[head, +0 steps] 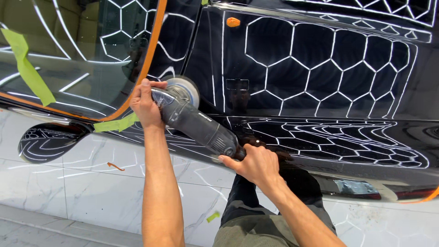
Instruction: The person uses a handheld electric polisher to buff the hood of a black car. The car's hood is marked with a white hexagonal grid pattern and bordered with orange and green tape. The person moves the polisher systematically across the surface, covering different sections of the hood.
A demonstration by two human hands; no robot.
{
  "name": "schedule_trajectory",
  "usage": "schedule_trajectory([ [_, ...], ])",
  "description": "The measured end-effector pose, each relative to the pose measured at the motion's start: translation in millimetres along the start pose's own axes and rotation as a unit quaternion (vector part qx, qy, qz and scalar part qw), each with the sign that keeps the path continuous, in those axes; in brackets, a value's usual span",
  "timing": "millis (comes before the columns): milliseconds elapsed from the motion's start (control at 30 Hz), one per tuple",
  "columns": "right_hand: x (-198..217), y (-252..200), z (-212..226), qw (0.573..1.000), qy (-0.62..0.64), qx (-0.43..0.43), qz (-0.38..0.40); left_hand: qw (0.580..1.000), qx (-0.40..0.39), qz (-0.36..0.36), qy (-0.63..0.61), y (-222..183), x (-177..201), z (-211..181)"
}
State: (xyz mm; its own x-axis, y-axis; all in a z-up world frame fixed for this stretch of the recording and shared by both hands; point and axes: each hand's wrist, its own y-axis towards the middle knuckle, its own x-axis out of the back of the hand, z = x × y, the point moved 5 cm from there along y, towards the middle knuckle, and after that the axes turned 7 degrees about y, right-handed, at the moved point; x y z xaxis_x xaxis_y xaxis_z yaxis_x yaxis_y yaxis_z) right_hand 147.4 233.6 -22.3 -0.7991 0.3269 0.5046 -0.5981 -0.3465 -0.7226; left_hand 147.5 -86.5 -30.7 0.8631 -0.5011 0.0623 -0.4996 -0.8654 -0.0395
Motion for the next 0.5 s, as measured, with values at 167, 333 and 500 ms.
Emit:
schedule_trajectory([
  [167,-3,-3,-3,1.000,0.000,0.011,-0.009,1.000,-0.007,-0.001,0.000,-3,3,3],
  [333,1,-3,-23,1.000,-0.010,-0.008,0.001,0.999,-0.023,0.021,0.014,-15,-22,-4],
  [500,17,-7,-51,0.996,-0.013,-0.081,0.015,0.994,-0.096,0.023,0.045,-27,-53,9],
])
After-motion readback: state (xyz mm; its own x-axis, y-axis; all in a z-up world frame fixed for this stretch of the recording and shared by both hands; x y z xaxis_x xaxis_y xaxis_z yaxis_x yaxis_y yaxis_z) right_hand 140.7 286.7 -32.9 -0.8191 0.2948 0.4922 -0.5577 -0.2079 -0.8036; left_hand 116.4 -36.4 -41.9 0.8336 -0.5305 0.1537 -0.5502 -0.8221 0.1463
